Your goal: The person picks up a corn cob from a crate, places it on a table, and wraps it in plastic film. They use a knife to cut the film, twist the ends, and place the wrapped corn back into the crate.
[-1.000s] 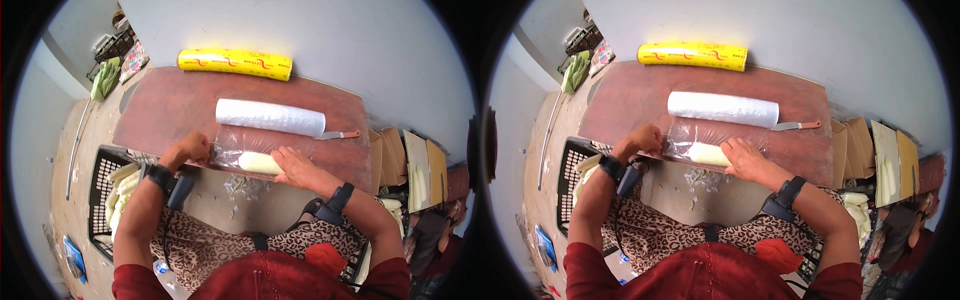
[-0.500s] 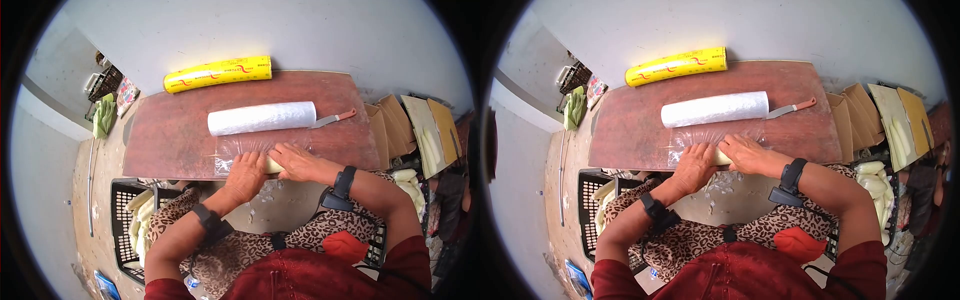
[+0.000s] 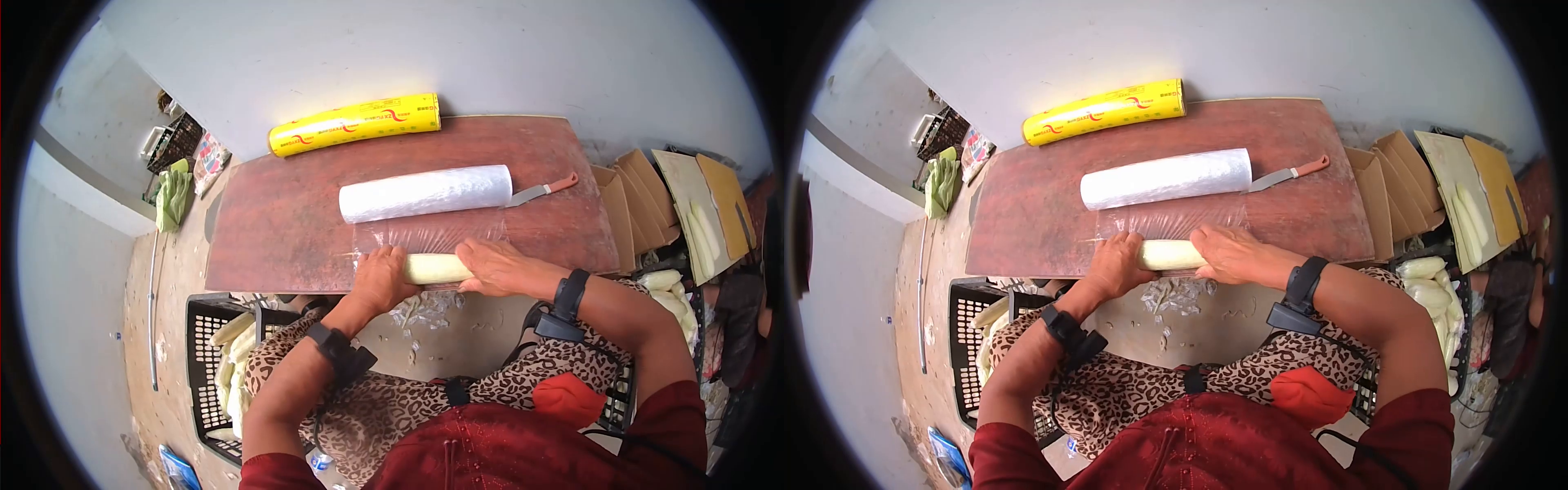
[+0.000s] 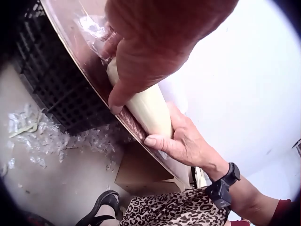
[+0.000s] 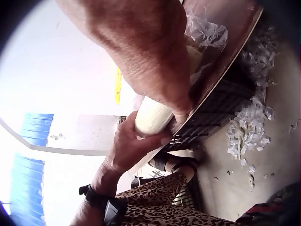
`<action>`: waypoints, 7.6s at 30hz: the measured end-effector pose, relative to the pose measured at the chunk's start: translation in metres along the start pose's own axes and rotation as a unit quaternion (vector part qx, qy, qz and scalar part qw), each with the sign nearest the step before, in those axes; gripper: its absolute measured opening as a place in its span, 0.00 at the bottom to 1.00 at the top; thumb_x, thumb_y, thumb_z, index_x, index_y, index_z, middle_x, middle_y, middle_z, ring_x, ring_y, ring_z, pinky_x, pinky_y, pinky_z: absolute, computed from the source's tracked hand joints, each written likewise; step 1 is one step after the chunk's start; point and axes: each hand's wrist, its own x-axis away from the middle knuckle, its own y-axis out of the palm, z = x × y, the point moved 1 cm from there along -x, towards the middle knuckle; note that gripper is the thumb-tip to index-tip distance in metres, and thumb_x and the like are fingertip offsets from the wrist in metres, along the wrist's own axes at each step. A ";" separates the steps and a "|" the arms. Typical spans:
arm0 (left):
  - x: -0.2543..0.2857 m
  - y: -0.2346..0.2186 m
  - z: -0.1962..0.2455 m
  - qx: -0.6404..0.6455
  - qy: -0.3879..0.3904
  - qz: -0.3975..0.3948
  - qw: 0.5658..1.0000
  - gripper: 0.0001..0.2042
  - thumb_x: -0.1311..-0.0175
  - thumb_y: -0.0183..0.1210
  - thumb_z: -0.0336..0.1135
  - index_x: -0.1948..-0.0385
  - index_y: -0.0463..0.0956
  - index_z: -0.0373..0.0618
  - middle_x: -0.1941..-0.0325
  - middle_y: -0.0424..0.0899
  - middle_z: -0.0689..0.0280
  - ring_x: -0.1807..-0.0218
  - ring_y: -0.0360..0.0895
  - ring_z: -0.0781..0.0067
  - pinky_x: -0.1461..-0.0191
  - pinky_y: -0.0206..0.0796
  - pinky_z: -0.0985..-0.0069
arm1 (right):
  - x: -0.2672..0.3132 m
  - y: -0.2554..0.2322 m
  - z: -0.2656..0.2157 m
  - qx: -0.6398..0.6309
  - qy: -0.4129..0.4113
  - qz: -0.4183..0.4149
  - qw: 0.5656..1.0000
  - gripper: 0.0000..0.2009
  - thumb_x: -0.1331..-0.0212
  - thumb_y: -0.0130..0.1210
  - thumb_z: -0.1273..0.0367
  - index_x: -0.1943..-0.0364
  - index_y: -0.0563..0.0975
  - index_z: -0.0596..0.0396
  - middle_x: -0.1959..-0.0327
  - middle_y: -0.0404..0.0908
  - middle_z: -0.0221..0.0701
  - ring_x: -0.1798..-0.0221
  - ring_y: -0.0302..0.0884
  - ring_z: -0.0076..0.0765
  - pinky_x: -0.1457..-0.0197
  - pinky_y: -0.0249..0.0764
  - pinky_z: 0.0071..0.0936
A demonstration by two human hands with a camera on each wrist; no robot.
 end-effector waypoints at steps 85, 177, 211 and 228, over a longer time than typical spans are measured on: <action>-0.020 0.007 0.046 -0.037 0.146 0.078 0.986 0.24 0.50 0.67 0.50 0.59 0.72 0.43 0.58 0.74 0.60 0.51 0.73 0.60 0.49 0.63 0.64 | -0.068 -0.049 0.023 0.153 -0.040 0.205 0.966 0.44 0.61 0.72 0.63 0.35 0.62 0.54 0.39 0.63 0.43 0.35 0.60 0.48 0.39 0.54 0.48; -0.030 -0.002 -0.118 0.260 -0.244 0.019 0.934 0.12 0.47 0.63 0.37 0.73 0.80 0.35 0.80 0.82 0.58 0.81 0.80 0.70 0.76 0.72 0.73 | -0.066 -0.044 -0.012 0.039 -0.019 0.035 0.998 0.13 0.35 0.45 0.71 0.48 0.71 0.55 0.54 0.76 0.45 0.50 0.74 0.56 0.47 0.72 0.45; -0.029 -0.005 -0.103 0.342 -0.332 -0.025 0.879 0.07 0.46 0.57 0.32 0.76 0.79 0.38 0.82 0.80 0.63 0.83 0.78 0.73 0.82 0.69 0.74 | -0.076 -0.036 -0.035 0.048 -0.033 0.006 0.998 0.08 0.37 0.42 0.73 0.56 0.71 0.56 0.57 0.75 0.46 0.52 0.75 0.57 0.51 0.71 0.48; -0.028 0.001 -0.102 0.292 -0.284 0.010 0.913 0.10 0.47 0.54 0.33 0.81 0.78 0.36 0.86 0.79 0.59 0.83 0.78 0.68 0.79 0.70 0.71 | -0.066 -0.034 -0.029 0.079 -0.070 0.084 0.991 0.07 0.37 0.45 0.70 0.63 0.74 0.57 0.67 0.77 0.44 0.61 0.78 0.54 0.60 0.74 0.47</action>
